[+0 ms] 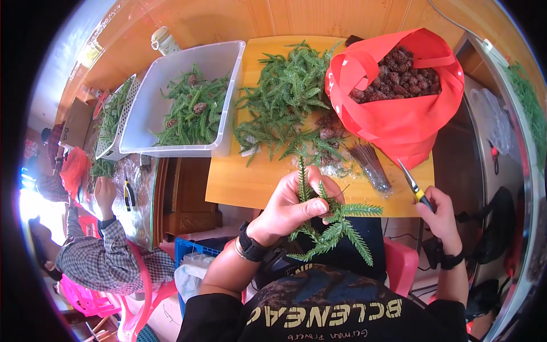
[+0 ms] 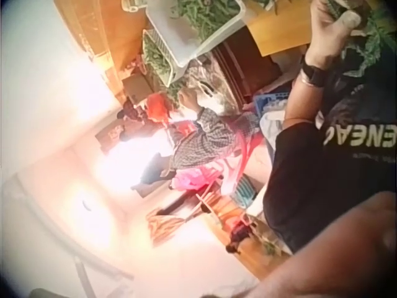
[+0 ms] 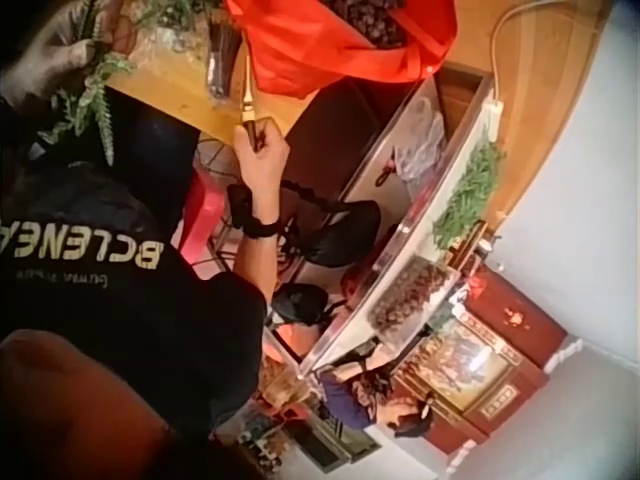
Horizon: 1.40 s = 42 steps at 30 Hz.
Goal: Trimming small leaves from plant stems using yellow pruning shears.
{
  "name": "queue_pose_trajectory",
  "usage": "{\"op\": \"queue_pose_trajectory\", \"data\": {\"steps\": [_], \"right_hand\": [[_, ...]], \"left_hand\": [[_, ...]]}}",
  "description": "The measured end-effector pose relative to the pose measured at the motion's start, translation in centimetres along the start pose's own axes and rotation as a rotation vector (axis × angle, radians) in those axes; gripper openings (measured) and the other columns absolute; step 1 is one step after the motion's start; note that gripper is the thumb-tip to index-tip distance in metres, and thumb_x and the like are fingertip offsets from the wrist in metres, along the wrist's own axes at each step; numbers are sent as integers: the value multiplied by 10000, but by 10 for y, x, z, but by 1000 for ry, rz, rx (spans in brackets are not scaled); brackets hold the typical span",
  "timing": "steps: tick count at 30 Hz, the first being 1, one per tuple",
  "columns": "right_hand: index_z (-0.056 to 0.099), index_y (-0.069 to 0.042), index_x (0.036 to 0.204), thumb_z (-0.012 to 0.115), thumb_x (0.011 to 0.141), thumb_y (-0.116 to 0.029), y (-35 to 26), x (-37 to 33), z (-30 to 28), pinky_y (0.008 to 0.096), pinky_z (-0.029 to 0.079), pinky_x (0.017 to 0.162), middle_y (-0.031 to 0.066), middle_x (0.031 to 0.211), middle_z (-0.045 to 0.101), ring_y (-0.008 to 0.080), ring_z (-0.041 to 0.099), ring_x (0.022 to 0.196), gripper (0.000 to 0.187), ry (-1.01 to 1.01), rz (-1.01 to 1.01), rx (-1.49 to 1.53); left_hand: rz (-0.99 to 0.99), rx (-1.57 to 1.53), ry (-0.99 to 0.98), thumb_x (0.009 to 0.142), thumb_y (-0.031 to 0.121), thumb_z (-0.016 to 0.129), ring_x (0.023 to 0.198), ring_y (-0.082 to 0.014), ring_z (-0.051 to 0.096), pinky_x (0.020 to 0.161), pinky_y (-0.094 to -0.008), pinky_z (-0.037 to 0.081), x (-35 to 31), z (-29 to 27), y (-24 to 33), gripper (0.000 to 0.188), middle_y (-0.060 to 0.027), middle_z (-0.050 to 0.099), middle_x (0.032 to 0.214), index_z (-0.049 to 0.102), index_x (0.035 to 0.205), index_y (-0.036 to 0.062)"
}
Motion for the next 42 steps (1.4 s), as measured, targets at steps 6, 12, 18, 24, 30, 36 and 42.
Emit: {"op": "queue_pose_trajectory", "data": {"steps": [6, 12, 18, 24, 30, 36, 42], "right_hand": [[479, -29, 641, 692, 616, -54, -111, -8, 22, 286, 462, 656, 121, 733, 609, 230, 614, 757, 216, -93, -446, 2], [528, -25, 637, 708, 586, -89, -149, -10, 33, 374, 498, 732, 115, 683, 587, 328, 619, 869, 198, -145, -718, -85], [511, -32, 642, 715, 592, -100, -164, -7, 40, 380, 498, 720, 97, 670, 584, 341, 614, 873, 221, -210, -797, -75], [495, -39, 637, 726, 579, -97, -170, -3, 42, 369, 498, 686, 91, 675, 591, 332, 615, 867, 245, -204, -833, -82], [498, -42, 624, 732, 541, -79, -178, -7, 39, 329, 497, 641, 97, 672, 589, 294, 617, 831, 252, -135, -912, -171], [499, -35, 618, 716, 510, -59, -178, -13, 36, 330, 496, 628, 95, 647, 572, 285, 613, 794, 244, -70, -929, -218], [493, -22, 607, 700, 527, -26, -172, -12, 35, 344, 497, 632, 97, 603, 534, 301, 611, 725, 222, -31, -847, -180]], "left_hand": [[-1, 34, 142, 762, 250, 720, 639, -181, 457, 574, -310, 345, 1, 3, 3, 294, -104, 531, 688, 492, 823, 74], [-44, 48, 141, 752, 283, 731, 733, -203, 511, 667, -323, 394, -5, 3, 1, 320, -120, 574, 772, 513, 826, 60], [-105, 52, 113, 745, 306, 738, 801, -200, 535, 708, -318, 408, -7, 3, 3, 335, -125, 588, 823, 530, 819, 55], [-96, -24, 9, 810, 161, 683, 715, -121, 570, 638, -253, 477, -6, 10, 1, 239, -128, 603, 912, 475, 884, 72], [-162, 19, 87, 762, 255, 725, 705, -197, 524, 644, -308, 396, -6, 6, -2, 311, -75, 560, 653, 464, 738, 86], [-169, 28, 114, 754, 247, 734, 707, -202, 526, 651, -316, 402, -7, 2, -4, 312, -68, 564, 645, 464, 763, 91], [-74, 119, 196, 759, 139, 728, 717, -194, 549, 621, -306, 430, -3, 0, 11, 287, -106, 586, 716, 453, 804, 74]]}}
Point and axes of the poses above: each hand's wrist, its own x-axis towards the middle knuckle, its own z-axis out of the palm, y = z × x, the point moved 10 cm from there along x, towards the middle knuckle
